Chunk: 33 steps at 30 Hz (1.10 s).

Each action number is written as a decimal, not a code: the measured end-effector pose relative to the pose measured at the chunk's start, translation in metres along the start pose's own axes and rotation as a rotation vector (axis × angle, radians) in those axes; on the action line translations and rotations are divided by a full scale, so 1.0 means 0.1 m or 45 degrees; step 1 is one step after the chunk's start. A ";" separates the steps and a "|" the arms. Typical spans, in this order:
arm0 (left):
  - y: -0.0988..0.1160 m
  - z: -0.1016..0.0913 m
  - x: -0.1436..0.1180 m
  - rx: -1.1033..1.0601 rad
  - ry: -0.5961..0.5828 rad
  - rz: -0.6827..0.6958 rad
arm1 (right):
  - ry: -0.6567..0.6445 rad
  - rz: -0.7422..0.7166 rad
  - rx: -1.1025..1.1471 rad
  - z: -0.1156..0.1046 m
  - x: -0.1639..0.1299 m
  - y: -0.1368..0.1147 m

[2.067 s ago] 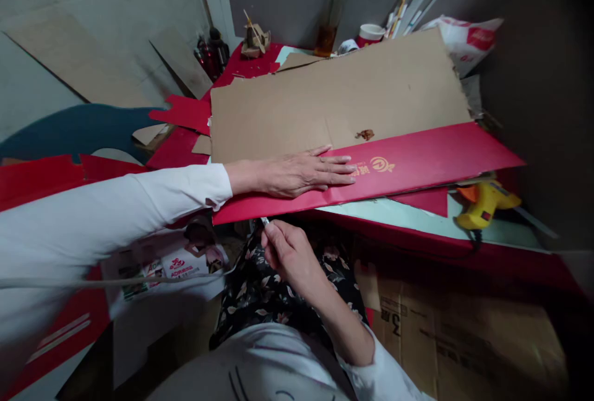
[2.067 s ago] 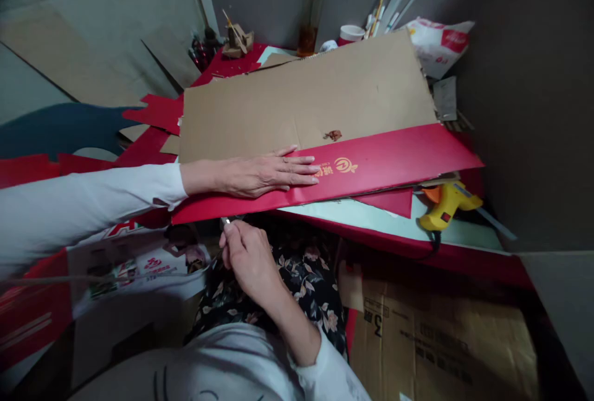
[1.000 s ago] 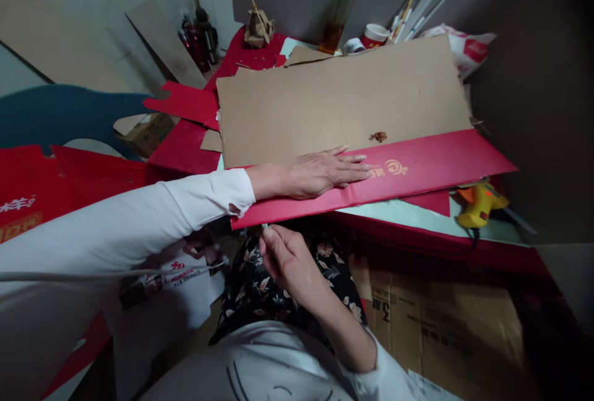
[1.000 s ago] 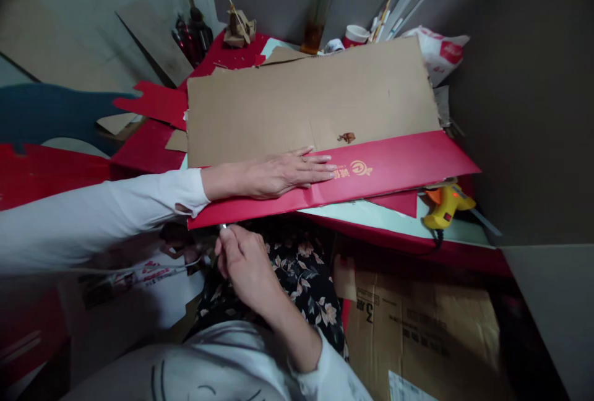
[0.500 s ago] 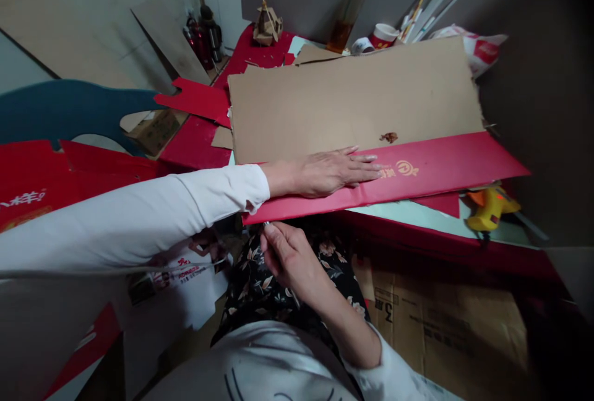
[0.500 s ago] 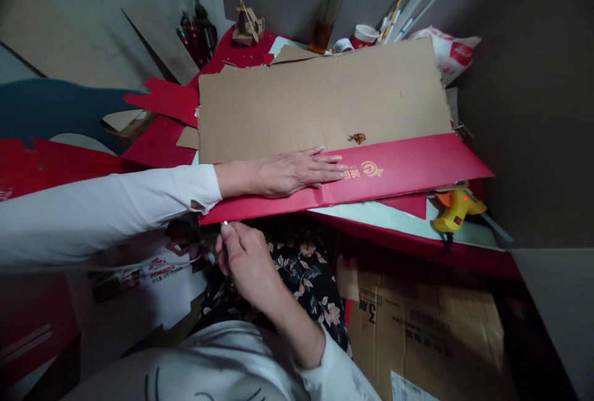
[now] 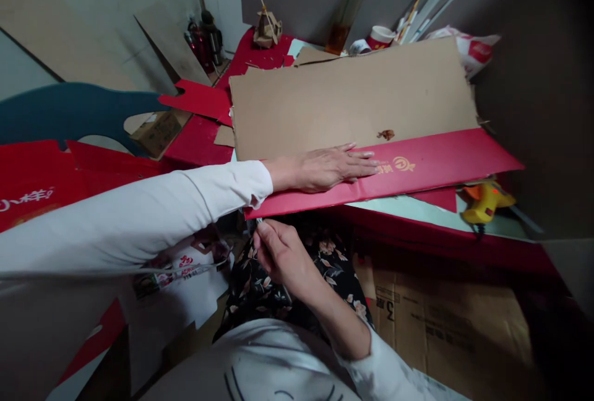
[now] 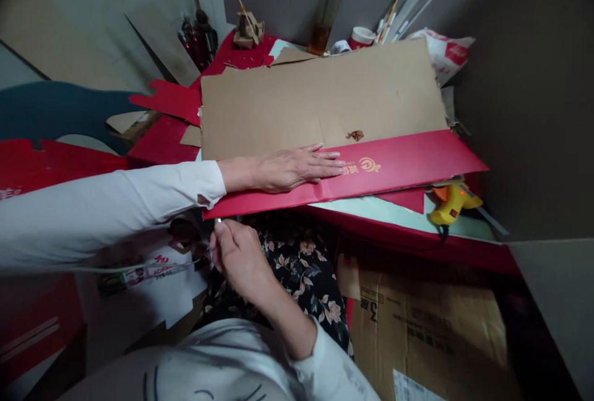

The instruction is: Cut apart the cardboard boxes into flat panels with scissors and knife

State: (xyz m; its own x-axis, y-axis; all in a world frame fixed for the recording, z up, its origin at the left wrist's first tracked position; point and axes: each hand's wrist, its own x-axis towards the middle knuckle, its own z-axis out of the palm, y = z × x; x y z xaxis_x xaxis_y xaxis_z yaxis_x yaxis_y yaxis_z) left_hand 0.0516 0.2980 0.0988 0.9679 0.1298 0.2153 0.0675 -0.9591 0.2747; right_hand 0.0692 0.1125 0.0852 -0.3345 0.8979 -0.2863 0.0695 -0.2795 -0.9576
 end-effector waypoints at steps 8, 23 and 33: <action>-0.05 0.06 0.00 -0.043 0.050 0.045 | -0.031 0.062 -0.081 0.06 -0.27 0.01; -0.03 0.02 -0.02 -0.016 0.031 0.011 | -0.044 0.056 -0.706 0.04 -0.35 0.18; 0.25 -0.18 -0.27 0.074 -0.053 -0.195 | 0.236 0.169 -1.186 -0.83 -1.08 0.26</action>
State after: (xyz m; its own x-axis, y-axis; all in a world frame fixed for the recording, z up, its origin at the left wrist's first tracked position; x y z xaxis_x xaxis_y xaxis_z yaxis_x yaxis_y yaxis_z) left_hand 0.0228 0.2750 0.1172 0.9542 0.2666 0.1358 0.2281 -0.9420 0.2463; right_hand 0.1855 0.0364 0.0886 -0.1212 0.9403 -0.3181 0.8421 -0.0723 -0.5345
